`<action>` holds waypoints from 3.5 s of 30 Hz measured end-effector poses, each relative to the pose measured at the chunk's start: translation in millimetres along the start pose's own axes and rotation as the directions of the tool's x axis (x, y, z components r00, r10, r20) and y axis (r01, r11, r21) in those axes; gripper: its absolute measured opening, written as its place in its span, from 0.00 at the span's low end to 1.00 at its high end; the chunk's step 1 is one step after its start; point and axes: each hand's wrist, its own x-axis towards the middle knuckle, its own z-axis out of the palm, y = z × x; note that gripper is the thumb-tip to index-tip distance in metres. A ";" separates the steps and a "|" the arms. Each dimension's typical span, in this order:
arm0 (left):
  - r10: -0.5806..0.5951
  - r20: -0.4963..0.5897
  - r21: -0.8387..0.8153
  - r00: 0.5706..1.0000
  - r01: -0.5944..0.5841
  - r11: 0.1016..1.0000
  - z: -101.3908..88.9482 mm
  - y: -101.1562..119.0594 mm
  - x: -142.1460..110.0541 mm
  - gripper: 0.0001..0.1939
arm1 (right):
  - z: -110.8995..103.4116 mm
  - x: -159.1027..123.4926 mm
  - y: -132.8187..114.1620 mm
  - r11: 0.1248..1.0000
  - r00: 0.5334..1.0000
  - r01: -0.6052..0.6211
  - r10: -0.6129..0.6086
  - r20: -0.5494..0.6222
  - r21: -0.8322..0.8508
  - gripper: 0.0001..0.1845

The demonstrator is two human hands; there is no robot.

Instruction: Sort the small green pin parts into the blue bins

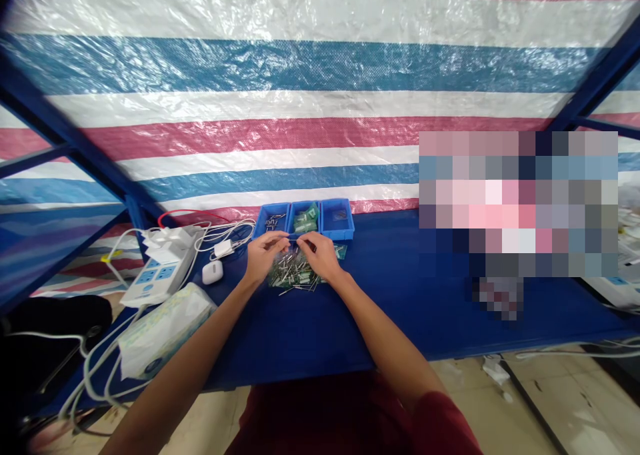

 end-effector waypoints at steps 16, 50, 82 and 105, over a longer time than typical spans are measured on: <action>-0.001 -0.014 -0.112 1.000 -0.001 0.994 0.2 -9.2 3.6 0.14 | 2.0 0.5 2.9 0.994 0.988 -0.112 0.112 -0.106 -0.001 0.22; -0.025 0.062 -0.028 0.998 0.027 0.999 3.2 -4.2 0.8 0.15 | 1.0 1.0 1.3 0.996 0.994 -0.091 0.091 -0.058 -0.005 0.21; 0.245 0.185 0.435 0.952 -0.303 0.848 -6.2 -4.5 0.0 0.18 | -0.2 0.0 2.4 0.991 0.987 -0.124 0.119 -0.107 -0.049 0.24; -0.002 0.015 0.013 1.000 0.001 1.000 2.8 -7.8 0.8 0.14 | 5.2 0.8 6.1 0.994 0.998 -0.057 0.053 -0.037 -0.097 0.20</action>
